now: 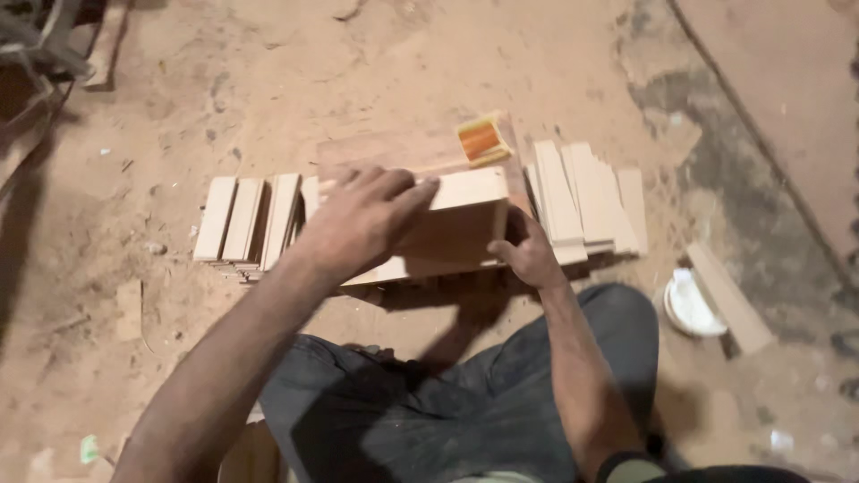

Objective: The person assembles small wooden boxes by applying glue to thin wooden strips and attaching them to a base. They use a pneumatic nail gun to secure the sides and then place the finished boxes on a stack.

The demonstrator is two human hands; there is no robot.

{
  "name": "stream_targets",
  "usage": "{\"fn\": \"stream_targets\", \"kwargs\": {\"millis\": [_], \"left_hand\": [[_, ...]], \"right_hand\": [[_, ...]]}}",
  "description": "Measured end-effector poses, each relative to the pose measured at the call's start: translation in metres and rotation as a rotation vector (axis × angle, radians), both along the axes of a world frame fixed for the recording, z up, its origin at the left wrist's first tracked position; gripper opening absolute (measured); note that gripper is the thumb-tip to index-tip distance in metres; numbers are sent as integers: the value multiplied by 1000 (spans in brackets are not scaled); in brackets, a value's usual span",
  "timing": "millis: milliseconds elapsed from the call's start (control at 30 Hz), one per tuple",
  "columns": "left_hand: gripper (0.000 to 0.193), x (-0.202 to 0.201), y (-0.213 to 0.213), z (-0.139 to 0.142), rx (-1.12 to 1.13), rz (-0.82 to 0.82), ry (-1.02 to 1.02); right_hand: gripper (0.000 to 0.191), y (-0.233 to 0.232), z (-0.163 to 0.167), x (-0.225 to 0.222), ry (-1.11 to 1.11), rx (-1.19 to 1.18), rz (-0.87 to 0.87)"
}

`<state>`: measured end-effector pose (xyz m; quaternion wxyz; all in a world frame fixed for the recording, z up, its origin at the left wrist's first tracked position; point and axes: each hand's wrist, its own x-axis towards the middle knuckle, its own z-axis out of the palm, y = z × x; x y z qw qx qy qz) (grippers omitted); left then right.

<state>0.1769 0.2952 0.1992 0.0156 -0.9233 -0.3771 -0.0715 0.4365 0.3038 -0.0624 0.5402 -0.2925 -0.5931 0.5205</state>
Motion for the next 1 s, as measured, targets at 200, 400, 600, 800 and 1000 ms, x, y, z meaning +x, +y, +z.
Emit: {"fn": "stream_targets", "kwargs": {"millis": [200, 400, 600, 800, 1000], "left_hand": [[72, -72, 18, -32, 193, 155, -323], [37, -194, 17, -142, 189, 843, -922], [49, -213, 7, -230, 24, 1182, -526], [28, -241, 16, -241, -214, 1315, -501], [47, -259, 13, -244, 247, 864, -1232]], "right_hand": [[50, 9, -1, 8, -232, 460, -251], [44, 2, -8, 0, 429, -27, -51], [16, 4, -14, 8, 263, -41, -224], [18, 12, -4, 4, 179, 9, -252], [14, 7, 2, -2, 149, 6, -276]]}}
